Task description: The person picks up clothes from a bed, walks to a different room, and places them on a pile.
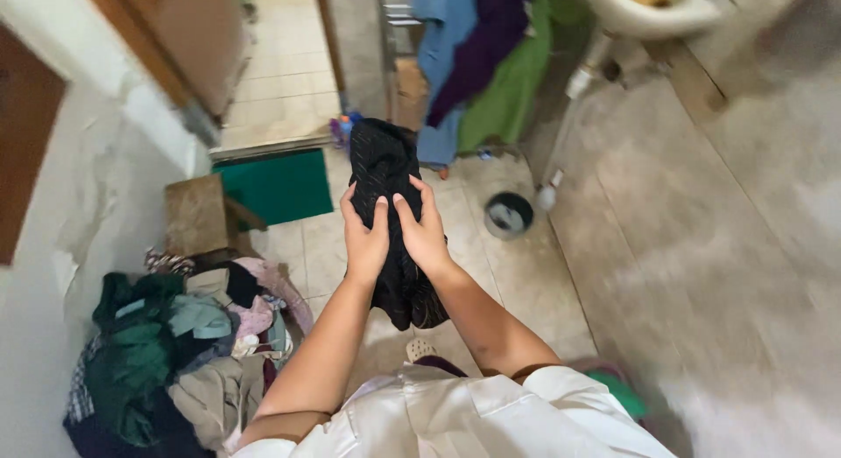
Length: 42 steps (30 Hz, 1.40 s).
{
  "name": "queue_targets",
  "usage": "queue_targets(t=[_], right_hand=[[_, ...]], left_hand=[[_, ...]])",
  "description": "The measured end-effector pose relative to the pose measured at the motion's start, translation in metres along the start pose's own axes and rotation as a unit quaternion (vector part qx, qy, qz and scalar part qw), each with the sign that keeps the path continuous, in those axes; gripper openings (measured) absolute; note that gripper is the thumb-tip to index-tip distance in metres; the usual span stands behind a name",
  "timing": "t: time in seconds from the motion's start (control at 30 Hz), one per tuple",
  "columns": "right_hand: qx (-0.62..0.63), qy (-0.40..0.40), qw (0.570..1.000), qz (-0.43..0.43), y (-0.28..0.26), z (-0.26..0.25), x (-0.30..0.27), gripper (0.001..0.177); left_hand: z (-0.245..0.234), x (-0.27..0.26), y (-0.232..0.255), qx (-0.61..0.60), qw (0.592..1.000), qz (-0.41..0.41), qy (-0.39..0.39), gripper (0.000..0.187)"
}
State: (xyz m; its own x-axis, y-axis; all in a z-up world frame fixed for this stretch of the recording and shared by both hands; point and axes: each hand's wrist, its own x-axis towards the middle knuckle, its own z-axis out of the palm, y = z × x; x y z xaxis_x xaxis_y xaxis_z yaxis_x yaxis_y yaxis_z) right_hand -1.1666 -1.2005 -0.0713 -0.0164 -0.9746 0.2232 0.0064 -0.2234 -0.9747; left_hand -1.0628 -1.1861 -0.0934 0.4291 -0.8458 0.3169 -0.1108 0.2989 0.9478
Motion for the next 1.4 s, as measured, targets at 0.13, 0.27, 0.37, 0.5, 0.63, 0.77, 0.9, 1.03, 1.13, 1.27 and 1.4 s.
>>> queue_targets(t=[0.13,0.27,0.37,0.5,0.63,0.77,0.9,1.03,1.13,1.27,1.4], right_hand=[[-0.047,-0.07,0.996,-0.036,0.011,0.024,0.048,0.045],[-0.014,-0.139,0.99,-0.024,0.019,0.05,0.085,0.047],[0.002,-0.197,0.979,-0.049,0.029,0.071,0.101,0.046],[0.051,-0.282,0.957,-0.033,0.051,0.113,0.102,0.046],[0.048,-0.342,0.937,-0.049,0.057,0.16,0.089,0.046],[0.053,-0.407,0.911,-0.046,0.049,0.214,0.069,0.047],[0.052,-0.453,0.886,-0.087,0.041,0.273,0.044,0.048],[0.089,-0.505,0.855,-0.074,0.024,0.328,0.014,0.048],[0.114,-0.555,0.822,-0.063,0.011,0.366,-0.009,0.049],[0.121,-0.584,0.8,-0.066,0.01,0.397,-0.04,0.049],[0.129,-0.623,0.771,-0.041,0.002,0.415,-0.069,0.049]], left_hand=[[-0.004,0.038,-0.014,0.002,0.996,0.027,0.082,0.054],[-0.011,0.064,-0.006,0.017,0.989,0.017,0.145,0.054],[-0.022,0.073,-0.019,0.026,0.98,0.029,0.195,0.054],[-0.054,0.071,-0.037,0.105,0.954,0.04,0.278,0.053],[-0.093,0.066,-0.031,0.11,0.931,0.0,0.348,0.054],[-0.142,0.061,-0.026,0.127,0.903,-0.002,0.411,0.054],[-0.201,0.056,-0.024,0.148,0.878,0.039,0.453,0.053],[-0.254,0.048,-0.003,0.183,0.842,-0.001,0.508,0.054],[-0.291,0.041,0.008,0.153,0.831,0.031,0.534,0.054],[-0.325,0.023,0.011,0.184,0.803,0.034,0.565,0.054],[-0.35,0.003,0.01,0.199,0.771,0.013,0.605,0.055]])
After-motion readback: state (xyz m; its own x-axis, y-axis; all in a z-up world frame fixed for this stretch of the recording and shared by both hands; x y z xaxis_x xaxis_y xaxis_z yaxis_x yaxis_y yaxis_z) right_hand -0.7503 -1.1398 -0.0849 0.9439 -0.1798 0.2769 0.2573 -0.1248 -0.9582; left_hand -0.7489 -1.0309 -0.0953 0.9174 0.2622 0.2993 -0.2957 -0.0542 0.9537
